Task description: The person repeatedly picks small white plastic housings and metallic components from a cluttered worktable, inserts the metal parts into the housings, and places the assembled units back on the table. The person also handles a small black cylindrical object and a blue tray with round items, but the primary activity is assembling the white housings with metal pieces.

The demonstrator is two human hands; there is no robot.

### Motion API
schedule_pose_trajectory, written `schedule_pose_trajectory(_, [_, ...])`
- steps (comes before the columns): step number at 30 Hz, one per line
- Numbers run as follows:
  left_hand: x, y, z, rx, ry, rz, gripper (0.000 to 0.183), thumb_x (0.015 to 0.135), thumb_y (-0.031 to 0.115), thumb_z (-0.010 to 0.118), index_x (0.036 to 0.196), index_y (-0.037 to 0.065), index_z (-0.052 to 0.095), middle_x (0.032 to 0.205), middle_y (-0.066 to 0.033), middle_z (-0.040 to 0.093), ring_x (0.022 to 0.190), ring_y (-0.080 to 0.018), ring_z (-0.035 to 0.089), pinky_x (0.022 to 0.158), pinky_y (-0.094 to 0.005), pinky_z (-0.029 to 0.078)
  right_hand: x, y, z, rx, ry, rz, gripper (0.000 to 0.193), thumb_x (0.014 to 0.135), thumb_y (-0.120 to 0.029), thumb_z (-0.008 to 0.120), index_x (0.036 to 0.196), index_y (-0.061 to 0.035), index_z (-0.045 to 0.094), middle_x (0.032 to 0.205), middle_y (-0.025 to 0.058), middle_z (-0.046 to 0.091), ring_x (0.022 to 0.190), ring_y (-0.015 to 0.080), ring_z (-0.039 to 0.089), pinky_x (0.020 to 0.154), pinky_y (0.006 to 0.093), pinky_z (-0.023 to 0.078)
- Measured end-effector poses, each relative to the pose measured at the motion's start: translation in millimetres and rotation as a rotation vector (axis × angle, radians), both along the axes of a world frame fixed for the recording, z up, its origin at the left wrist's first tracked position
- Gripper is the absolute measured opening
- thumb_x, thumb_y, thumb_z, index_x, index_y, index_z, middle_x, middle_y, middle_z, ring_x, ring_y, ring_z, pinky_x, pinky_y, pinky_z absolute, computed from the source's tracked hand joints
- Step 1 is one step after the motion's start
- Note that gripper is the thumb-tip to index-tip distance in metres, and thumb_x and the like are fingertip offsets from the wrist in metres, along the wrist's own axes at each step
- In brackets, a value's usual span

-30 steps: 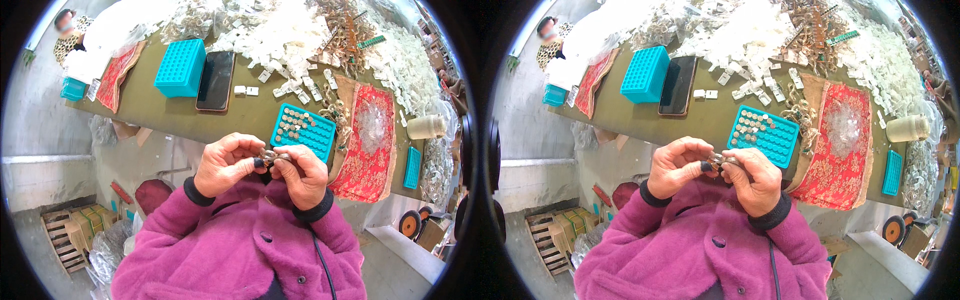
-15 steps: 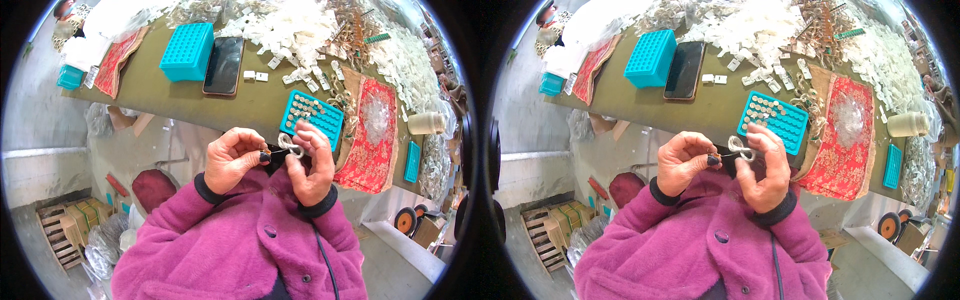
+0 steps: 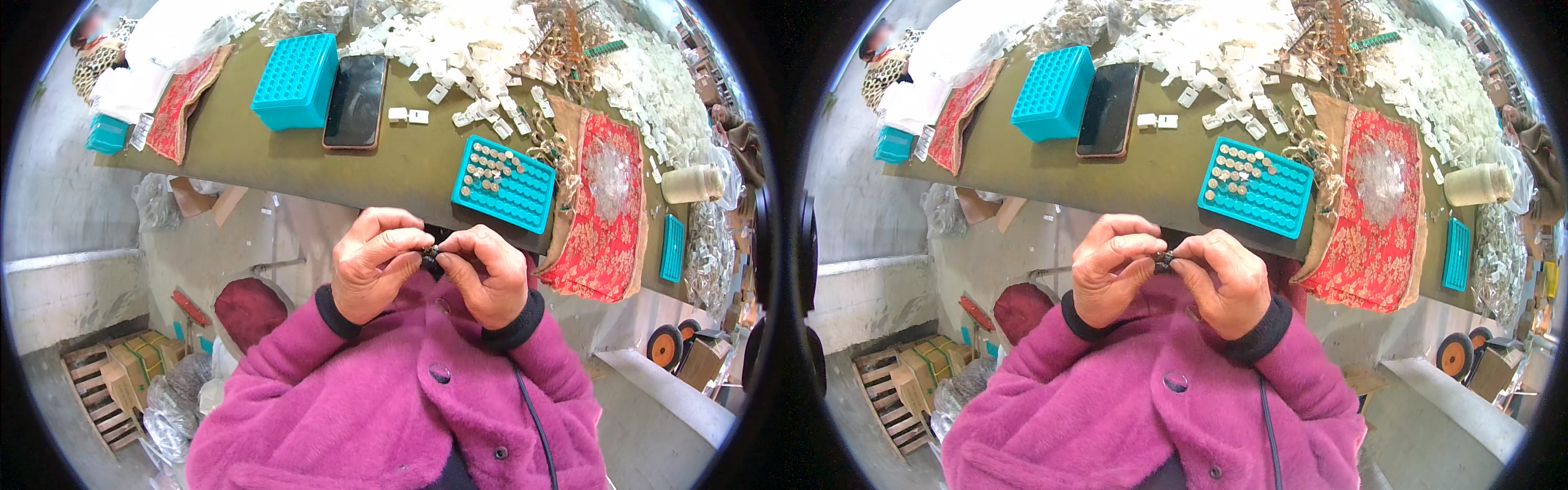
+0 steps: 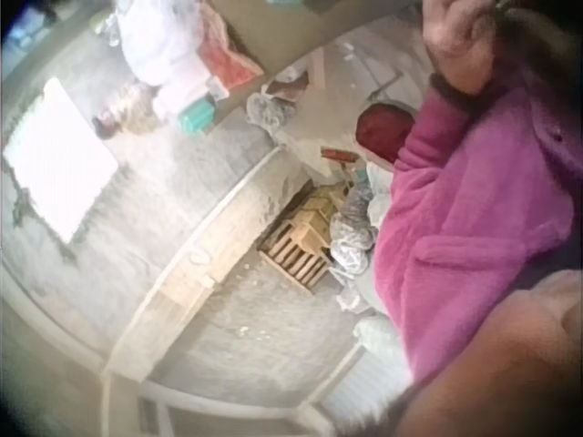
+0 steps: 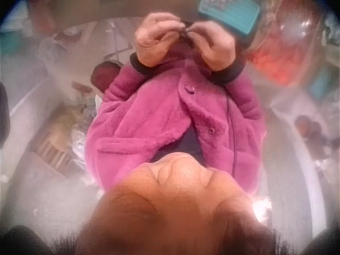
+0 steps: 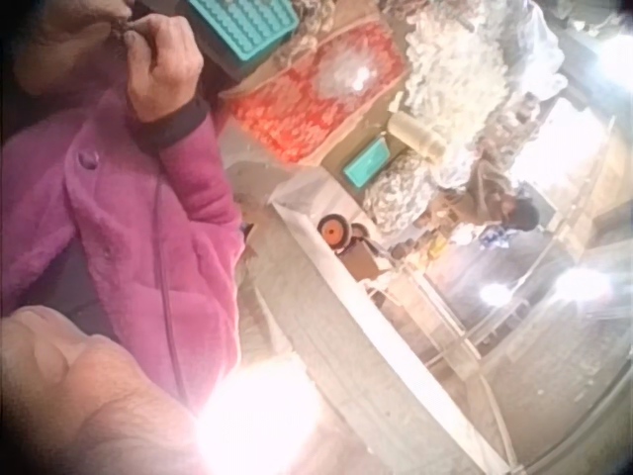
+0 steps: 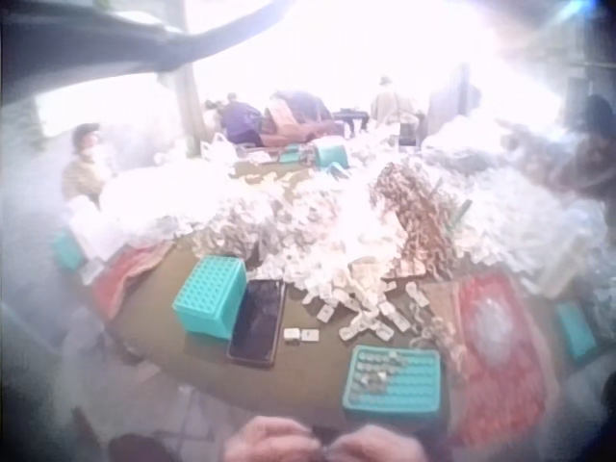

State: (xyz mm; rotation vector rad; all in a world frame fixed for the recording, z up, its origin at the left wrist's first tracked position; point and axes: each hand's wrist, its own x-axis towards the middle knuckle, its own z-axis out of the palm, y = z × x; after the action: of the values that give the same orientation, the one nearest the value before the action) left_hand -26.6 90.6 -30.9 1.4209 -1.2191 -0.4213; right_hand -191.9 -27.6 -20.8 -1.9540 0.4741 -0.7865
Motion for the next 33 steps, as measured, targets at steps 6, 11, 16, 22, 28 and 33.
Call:
schedule_pose_trajectory(6, [1.4, -1.9, 2.8, -0.009, -0.139, -0.027, 0.031, 0.079, -0.015, 0.074, 0.103, 0.005, 0.077, 0.102, -0.0103, 0.071, 0.091, -0.0247, 0.071, 0.078, -0.0351, 0.06, -4.0, 6.1, -2.0, 0.265, 0.016, -0.01, 0.02, 0.082, 0.007, 0.075, 0.101, 0.0026, 0.07, 0.088, 0.0121, 0.069, 0.075, 0.0223, 0.07, 0.067, 0.0322, 0.055])
schedule_pose_trajectory(11, [-3.9, -0.2, -0.8, 0.023, -0.09, -0.026, 0.03, 0.077, -0.015, 0.076, 0.1, 0.003, 0.075, 0.1, -0.0112, 0.07, 0.089, -0.0242, 0.071, 0.076, -0.0332, 0.06, -10.2, 2.9, -0.2, 0.225, 0.101, -0.038, 0.017, 0.085, 0.008, 0.072, 0.1, 0.001, 0.07, 0.087, 0.0058, 0.066, 0.076, 0.011, 0.065, 0.068, 0.0251, 0.052])
schedule_pose_trajectory(16, [-6.0, 0.4, -1.5, 0.015, -0.133, -0.036, 0.031, 0.077, -0.015, 0.076, 0.102, 0.002, 0.074, 0.102, -0.012, 0.07, 0.09, -0.0245, 0.071, 0.076, -0.0335, 0.06, -12.7, -3.2, 1.3, 0.168, 0.148, 0.001, 0.012, 0.084, 0.003, 0.074, 0.095, -0.0002, 0.071, 0.083, 0.0048, 0.063, 0.07, 0.0113, 0.061, 0.063, 0.0266, 0.048])
schedule_pose_trajectory(22, [-8.3, -2.2, -1.0, 0.017, -0.192, -0.08, 0.029, 0.077, -0.016, 0.076, 0.101, 0.001, 0.074, 0.103, -0.0123, 0.07, 0.09, -0.0245, 0.071, 0.075, -0.0329, 0.06, -17.0, -8.5, -1.6, 0.171, 0.177, 0.0, 0.008, 0.082, -0.002, 0.072, 0.088, -0.0015, 0.066, 0.08, 0.0079, 0.064, 0.065, 0.0177, 0.064, 0.059, 0.0309, 0.05])
schedule_pose_trajectory(28, [-4.6, -4.5, -2.9, 0.102, -0.013, -0.064, 0.029, 0.077, -0.016, 0.075, 0.099, 0.003, 0.075, 0.102, -0.0114, 0.07, 0.09, -0.0231, 0.071, 0.076, -0.0331, 0.059, -22.0, -12.1, -5.7, 0.29, 0.129, -0.037, 0.008, 0.084, -0.002, 0.07, 0.09, -0.0013, 0.065, 0.082, 0.0082, 0.064, 0.065, 0.0189, 0.062, 0.062, 0.0315, 0.05])
schedule_pose_trajectory(33, [-2.8, -6.6, -6.2, 0.147, 0.169, -0.171, 0.026, 0.084, -0.015, 0.074, 0.102, 0.004, 0.077, 0.109, -0.0063, 0.062, 0.097, -0.0153, 0.064, 0.084, -0.0279, 0.054, -17.2, -13.1, -11.6, 0.36, -0.012, 0.124, 0.021, 0.088, 0.0, 0.078, 0.109, 0.0006, 0.075, 0.094, 0.0113, 0.071, 0.078, 0.0223, 0.068, 0.069, 0.0316, 0.054])
